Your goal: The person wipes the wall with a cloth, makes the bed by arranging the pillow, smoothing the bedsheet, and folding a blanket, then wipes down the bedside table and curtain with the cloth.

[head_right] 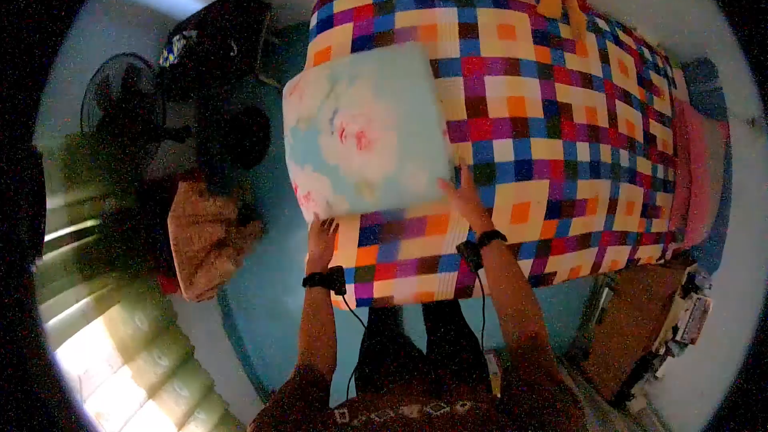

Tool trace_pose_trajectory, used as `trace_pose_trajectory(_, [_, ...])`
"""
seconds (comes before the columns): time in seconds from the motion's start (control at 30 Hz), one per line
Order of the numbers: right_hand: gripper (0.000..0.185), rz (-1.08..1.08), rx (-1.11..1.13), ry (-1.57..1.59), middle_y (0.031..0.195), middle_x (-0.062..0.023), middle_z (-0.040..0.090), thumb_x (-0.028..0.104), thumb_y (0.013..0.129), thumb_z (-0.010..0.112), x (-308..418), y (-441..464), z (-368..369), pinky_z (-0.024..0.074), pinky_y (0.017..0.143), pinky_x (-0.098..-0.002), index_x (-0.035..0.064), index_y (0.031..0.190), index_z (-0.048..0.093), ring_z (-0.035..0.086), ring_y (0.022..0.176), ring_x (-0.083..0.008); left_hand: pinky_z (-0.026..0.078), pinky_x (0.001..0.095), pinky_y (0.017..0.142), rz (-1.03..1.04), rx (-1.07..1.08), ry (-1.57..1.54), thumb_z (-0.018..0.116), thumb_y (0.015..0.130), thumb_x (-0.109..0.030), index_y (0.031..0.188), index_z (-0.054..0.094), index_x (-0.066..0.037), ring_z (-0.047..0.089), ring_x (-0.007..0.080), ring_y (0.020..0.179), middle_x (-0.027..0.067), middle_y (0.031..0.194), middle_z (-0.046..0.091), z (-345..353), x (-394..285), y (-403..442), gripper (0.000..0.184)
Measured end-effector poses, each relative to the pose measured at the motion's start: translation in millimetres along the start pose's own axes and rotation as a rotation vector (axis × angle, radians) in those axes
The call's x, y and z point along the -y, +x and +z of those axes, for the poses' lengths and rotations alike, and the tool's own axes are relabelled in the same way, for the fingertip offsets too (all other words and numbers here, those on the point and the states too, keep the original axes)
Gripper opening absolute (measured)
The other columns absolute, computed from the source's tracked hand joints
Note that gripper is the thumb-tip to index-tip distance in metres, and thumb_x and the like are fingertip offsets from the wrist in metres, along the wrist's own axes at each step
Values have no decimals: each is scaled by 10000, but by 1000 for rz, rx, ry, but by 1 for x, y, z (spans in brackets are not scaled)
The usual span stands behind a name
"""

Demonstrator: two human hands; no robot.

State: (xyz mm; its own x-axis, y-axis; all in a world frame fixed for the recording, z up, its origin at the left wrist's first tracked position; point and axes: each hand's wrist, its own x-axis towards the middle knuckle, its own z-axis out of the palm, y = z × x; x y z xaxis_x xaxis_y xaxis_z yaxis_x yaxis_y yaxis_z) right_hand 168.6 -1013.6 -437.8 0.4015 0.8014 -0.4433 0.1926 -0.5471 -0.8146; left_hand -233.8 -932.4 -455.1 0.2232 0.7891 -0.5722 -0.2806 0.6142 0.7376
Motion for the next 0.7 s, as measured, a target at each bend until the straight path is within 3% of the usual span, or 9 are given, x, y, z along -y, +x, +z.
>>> trace_pose_trajectory(0.03, [950, -15, 13, 80, 1498, -185, 191, 417, 792, 711, -1, 18, 6, 275, 1075, -386, 35, 1457, 149, 240, 1366, -295, 426, 408, 930, -143, -183, -379, 600, 896, -344, 1198, 483, -80, 512, 225, 995, 66, 1085, 514, 11, -3, 12, 417])
trace_pose_trajectory(0.17, [938, -45, 42, 174, 1422, -175, 339, 356, 778, 729, 40, 48, 12, 354, 1020, -355, 1, 1437, 162, 377, 1280, -276, 423, 421, 930, -257, -263, -348, 619, 860, -463, 1156, 560, -103, 552, 253, 1019, 68, 1059, 612, 24, 5, 27, 470])
trace_pose_trajectory(0.2, [926, -41, 42, 140, 1398, -172, 378, 338, 780, 726, 52, 43, 6, 374, 1003, -350, -4, 1433, 166, 412, 1253, -271, 429, 418, 922, -242, -258, -366, 622, 860, -454, 1158, 560, -102, 553, 251, 1021, 68, 1086, 608, 26, 6, 31, 466])
trace_pose_trajectory(0.23, [816, -26, -38, 229, 1254, -144, 524, 304, 773, 724, 36, 52, 20, 453, 905, -355, 11, 1399, 291, 534, 1100, -252, 435, 415, 913, -228, -255, -384, 625, 860, -445, 1160, 559, -101, 554, 249, 1023, 69, 1113, 605, 25, 7, 34, 461])
trace_pose_trajectory(0.33, [682, 297, 373, 428, 1151, -139, 573, 270, 768, 721, 52, 37, -9, 465, 860, -310, -32, 1298, 417, 566, 1015, -203, 447, 403, 919, -213, -398, -487, 625, 863, -330, 1162, 545, -72, 551, 250, 1050, 87, 1145, 597, 32, 10, 34, 404])
trace_pose_trajectory(0.43, [526, 103, 304, 572, 1037, -96, 623, 238, 781, 697, 52, 14, -11, 492, 768, -297, -9, 1207, 512, 596, 886, -173, 455, 388, 936, -193, -262, -632, 586, 861, -192, 1176, 519, -35, 559, 252, 1072, 107, 1151, 593, 47, -14, 7, 358])
trace_pose_trajectory(0.53, [526, 199, 321, 571, 1059, -90, 617, 231, 797, 679, 65, -34, -39, 490, 781, -306, 12, 1241, 499, 591, 910, -177, 440, 383, 952, -120, -289, -600, 585, 856, -177, 1200, 515, -48, 549, 243, 1080, 94, 1173, 586, 59, -11, -41, 374])
trace_pose_trajectory(0.6, [562, 278, 419, 514, 1145, -107, 591, 240, 807, 681, 21, -64, -44, 459, 874, -325, 21, 1278, 470, 577, 988, -202, 418, 391, 976, -148, -292, -549, 582, 858, -187, 1207, 514, -56, 530, 243, 1108, 88, 1205, 570, 45, 13, -69, 379])
trace_pose_trajectory(0.7, [716, 391, 551, 531, 1303, -118, 492, 260, 813, 684, -18, -102, -51, 342, 1016, -338, 43, 1395, 329, 466, 1175, -213, 425, 405, 962, -397, -293, -541, 566, 881, -278, 1204, 526, -81, 540, 252, 1079, 71, 1157, 592, 6, 61, -91, 381])
